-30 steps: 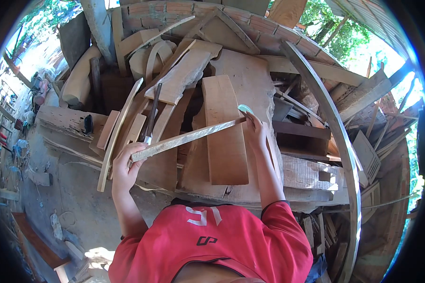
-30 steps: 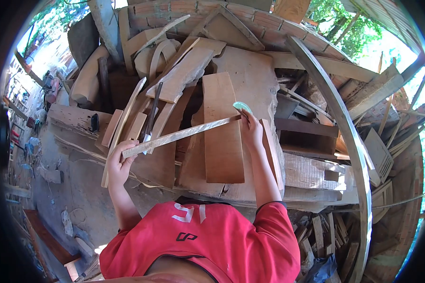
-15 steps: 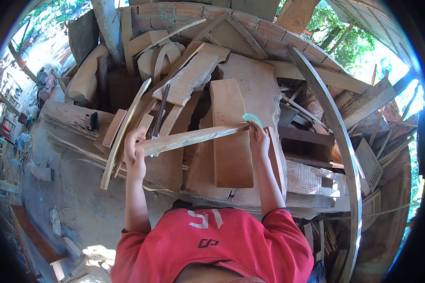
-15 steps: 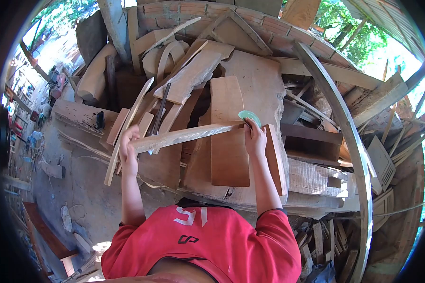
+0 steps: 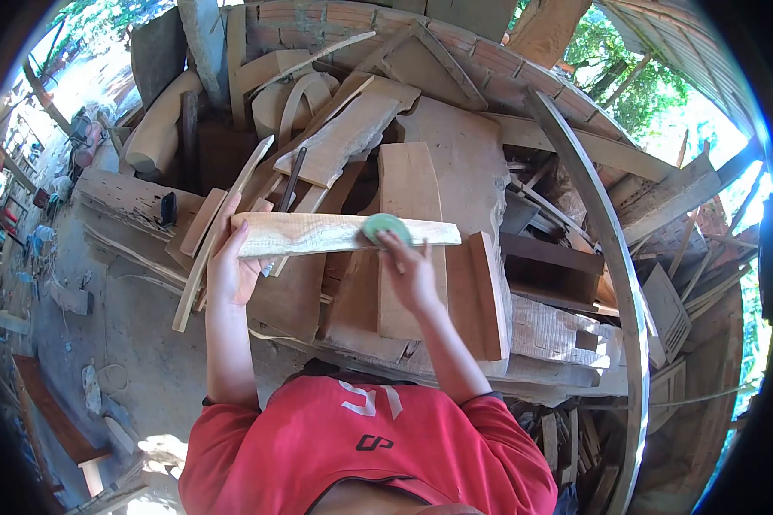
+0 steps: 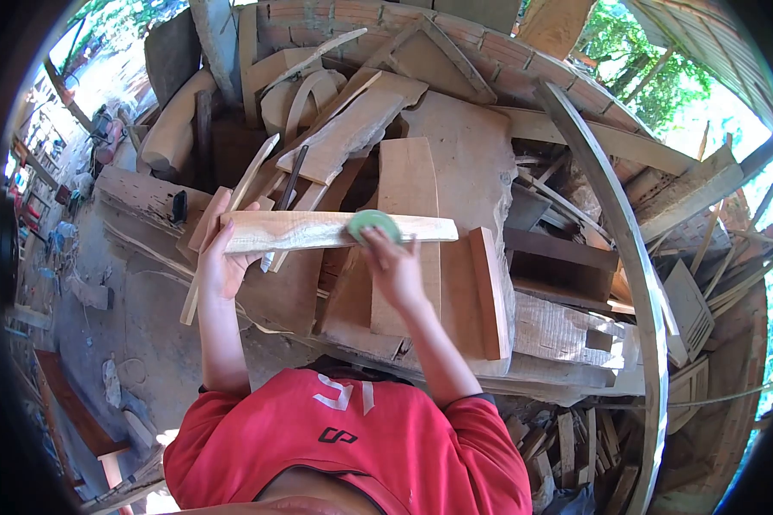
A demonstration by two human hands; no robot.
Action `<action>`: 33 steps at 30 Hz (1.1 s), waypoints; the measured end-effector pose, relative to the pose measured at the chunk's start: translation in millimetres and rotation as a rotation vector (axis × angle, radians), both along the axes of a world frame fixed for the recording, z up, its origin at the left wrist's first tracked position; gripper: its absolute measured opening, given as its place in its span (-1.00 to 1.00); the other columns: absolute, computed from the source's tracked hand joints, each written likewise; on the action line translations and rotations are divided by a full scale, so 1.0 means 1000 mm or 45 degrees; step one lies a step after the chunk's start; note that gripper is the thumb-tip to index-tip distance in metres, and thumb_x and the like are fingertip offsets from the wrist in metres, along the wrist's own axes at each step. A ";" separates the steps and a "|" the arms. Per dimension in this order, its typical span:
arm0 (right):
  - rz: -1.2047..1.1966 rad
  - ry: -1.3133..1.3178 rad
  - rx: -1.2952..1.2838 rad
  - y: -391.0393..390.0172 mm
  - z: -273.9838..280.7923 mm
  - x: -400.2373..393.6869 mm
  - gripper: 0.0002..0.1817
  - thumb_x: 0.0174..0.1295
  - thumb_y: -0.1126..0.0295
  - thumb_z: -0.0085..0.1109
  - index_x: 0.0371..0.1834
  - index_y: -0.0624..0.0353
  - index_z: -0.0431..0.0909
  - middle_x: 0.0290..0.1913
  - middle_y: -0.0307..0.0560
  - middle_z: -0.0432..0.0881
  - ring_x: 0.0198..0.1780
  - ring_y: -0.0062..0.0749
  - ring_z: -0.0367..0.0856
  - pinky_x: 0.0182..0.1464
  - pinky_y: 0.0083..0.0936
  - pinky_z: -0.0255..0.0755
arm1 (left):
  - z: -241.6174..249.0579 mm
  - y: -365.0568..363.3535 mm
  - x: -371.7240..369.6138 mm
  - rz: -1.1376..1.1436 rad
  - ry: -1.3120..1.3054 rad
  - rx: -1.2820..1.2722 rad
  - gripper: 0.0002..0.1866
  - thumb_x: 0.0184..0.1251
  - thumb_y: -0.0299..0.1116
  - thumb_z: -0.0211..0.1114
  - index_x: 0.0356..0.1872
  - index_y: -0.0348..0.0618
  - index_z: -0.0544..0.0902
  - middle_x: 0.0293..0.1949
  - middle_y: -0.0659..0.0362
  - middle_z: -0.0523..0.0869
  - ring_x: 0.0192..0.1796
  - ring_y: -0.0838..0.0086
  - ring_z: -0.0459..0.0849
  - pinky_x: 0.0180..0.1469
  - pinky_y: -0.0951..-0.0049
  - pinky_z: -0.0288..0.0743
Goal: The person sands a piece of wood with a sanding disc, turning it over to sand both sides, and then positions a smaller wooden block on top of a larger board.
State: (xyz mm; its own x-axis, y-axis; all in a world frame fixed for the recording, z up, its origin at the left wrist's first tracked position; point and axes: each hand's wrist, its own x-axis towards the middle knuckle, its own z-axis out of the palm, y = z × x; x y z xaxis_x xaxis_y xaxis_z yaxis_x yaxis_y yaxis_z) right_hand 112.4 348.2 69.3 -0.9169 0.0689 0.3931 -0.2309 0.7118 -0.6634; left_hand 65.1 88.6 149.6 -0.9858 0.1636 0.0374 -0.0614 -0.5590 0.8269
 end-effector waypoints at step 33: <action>-0.161 0.040 0.076 0.022 -0.013 0.003 -0.73 0.22 0.37 0.05 0.00 -0.05 0.51 -0.03 -0.20 0.59 0.05 -0.39 0.54 0.28 0.15 -0.11 | 0.009 0.015 0.014 -0.107 -0.021 -0.024 -0.48 0.33 -0.50 -0.13 0.31 -0.04 0.07 0.18 -0.06 0.35 0.17 0.16 0.43 0.10 0.07 0.44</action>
State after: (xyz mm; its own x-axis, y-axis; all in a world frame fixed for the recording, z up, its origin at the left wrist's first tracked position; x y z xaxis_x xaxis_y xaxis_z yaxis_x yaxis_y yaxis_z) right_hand 115.5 370.2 56.4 -0.8896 0.1588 0.4283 -0.1569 0.7744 -0.6129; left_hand 79.0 103.4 158.9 -0.9691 0.2462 0.0176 -0.1208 -0.5354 0.8359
